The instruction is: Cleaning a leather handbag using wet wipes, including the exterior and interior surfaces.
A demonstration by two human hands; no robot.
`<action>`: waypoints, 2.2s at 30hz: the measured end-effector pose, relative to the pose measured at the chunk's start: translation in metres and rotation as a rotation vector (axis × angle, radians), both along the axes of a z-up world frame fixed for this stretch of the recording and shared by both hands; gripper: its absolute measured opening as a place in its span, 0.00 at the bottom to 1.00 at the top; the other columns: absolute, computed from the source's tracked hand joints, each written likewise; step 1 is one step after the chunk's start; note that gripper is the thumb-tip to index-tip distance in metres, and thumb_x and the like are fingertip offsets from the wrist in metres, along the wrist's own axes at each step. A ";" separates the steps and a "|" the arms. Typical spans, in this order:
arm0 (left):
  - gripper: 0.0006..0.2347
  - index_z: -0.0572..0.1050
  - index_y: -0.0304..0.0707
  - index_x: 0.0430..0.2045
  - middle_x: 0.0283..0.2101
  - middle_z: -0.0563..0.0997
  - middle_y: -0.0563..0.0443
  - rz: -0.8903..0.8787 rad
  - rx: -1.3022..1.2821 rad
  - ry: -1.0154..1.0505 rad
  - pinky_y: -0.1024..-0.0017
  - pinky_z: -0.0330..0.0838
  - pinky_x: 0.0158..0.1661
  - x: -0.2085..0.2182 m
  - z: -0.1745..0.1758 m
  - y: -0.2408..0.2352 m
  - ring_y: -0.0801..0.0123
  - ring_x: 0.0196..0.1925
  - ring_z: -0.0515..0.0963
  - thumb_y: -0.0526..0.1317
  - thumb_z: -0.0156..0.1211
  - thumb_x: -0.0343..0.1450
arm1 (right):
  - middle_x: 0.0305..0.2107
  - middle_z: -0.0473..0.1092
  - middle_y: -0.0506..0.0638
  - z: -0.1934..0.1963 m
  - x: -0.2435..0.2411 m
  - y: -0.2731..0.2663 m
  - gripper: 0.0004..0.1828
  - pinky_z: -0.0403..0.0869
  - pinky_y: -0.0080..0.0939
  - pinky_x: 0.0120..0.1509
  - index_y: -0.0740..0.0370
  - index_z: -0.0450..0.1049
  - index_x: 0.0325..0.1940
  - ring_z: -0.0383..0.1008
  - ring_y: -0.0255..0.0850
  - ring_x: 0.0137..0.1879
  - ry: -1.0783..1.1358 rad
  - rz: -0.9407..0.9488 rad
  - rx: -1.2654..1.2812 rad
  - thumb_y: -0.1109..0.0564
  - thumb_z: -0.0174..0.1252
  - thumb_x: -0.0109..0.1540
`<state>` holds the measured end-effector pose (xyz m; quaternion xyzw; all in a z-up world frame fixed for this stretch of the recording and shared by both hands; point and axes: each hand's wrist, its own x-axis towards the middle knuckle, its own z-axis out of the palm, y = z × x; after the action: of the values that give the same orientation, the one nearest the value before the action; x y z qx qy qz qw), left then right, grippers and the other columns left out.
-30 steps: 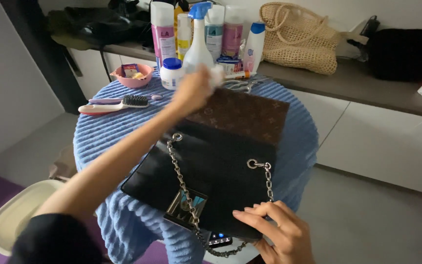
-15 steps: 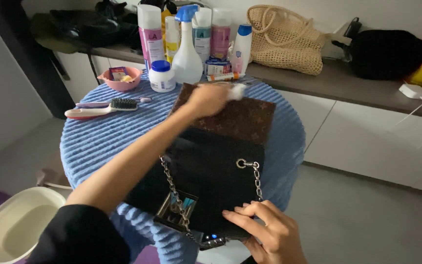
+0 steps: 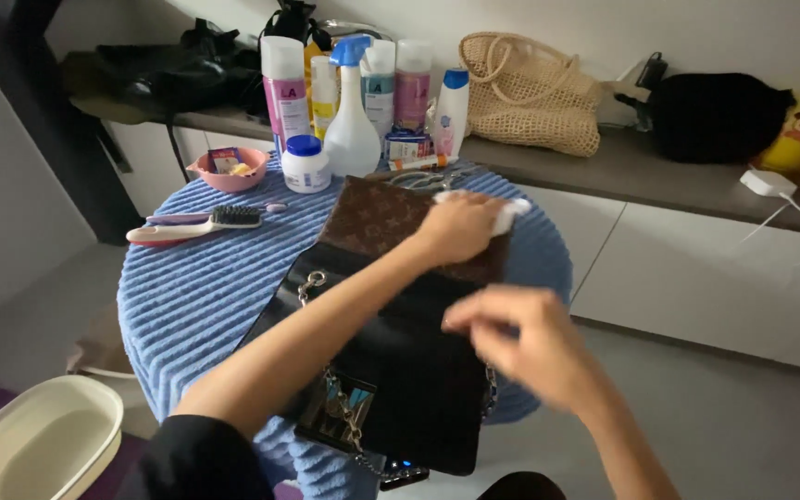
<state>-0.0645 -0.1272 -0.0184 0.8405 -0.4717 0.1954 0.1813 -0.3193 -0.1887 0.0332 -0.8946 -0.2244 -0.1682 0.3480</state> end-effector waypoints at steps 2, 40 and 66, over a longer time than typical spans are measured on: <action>0.16 0.75 0.46 0.50 0.48 0.81 0.41 -0.007 -0.060 -0.076 0.50 0.73 0.46 0.027 -0.017 -0.014 0.44 0.49 0.81 0.44 0.48 0.71 | 0.37 0.82 0.42 -0.020 0.045 -0.020 0.16 0.78 0.38 0.52 0.48 0.84 0.41 0.83 0.39 0.45 -0.211 -0.162 -0.070 0.65 0.57 0.58; 0.15 0.82 0.65 0.48 0.48 0.86 0.62 -0.007 -0.044 0.346 0.52 0.76 0.54 -0.076 0.009 0.180 0.51 0.53 0.84 0.40 0.59 0.69 | 0.37 0.76 0.59 -0.124 0.192 -0.099 0.20 0.82 0.53 0.39 0.56 0.76 0.45 0.81 0.51 0.40 -0.134 -0.565 0.943 0.45 0.41 0.69; 0.12 0.78 0.34 0.47 0.31 0.79 0.50 -0.179 -0.963 1.302 0.72 0.72 0.29 -0.167 0.066 0.342 0.68 0.29 0.79 0.36 0.54 0.72 | 0.27 0.72 0.42 0.048 0.063 0.212 0.10 0.76 0.36 0.48 0.58 0.76 0.34 0.72 0.31 0.39 0.137 0.167 0.619 0.52 0.68 0.59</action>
<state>-0.2312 0.2150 0.0473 0.5744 -0.2015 -0.1661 0.7758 -0.2558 0.0231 0.0813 -0.7341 -0.2113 -0.1389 0.6302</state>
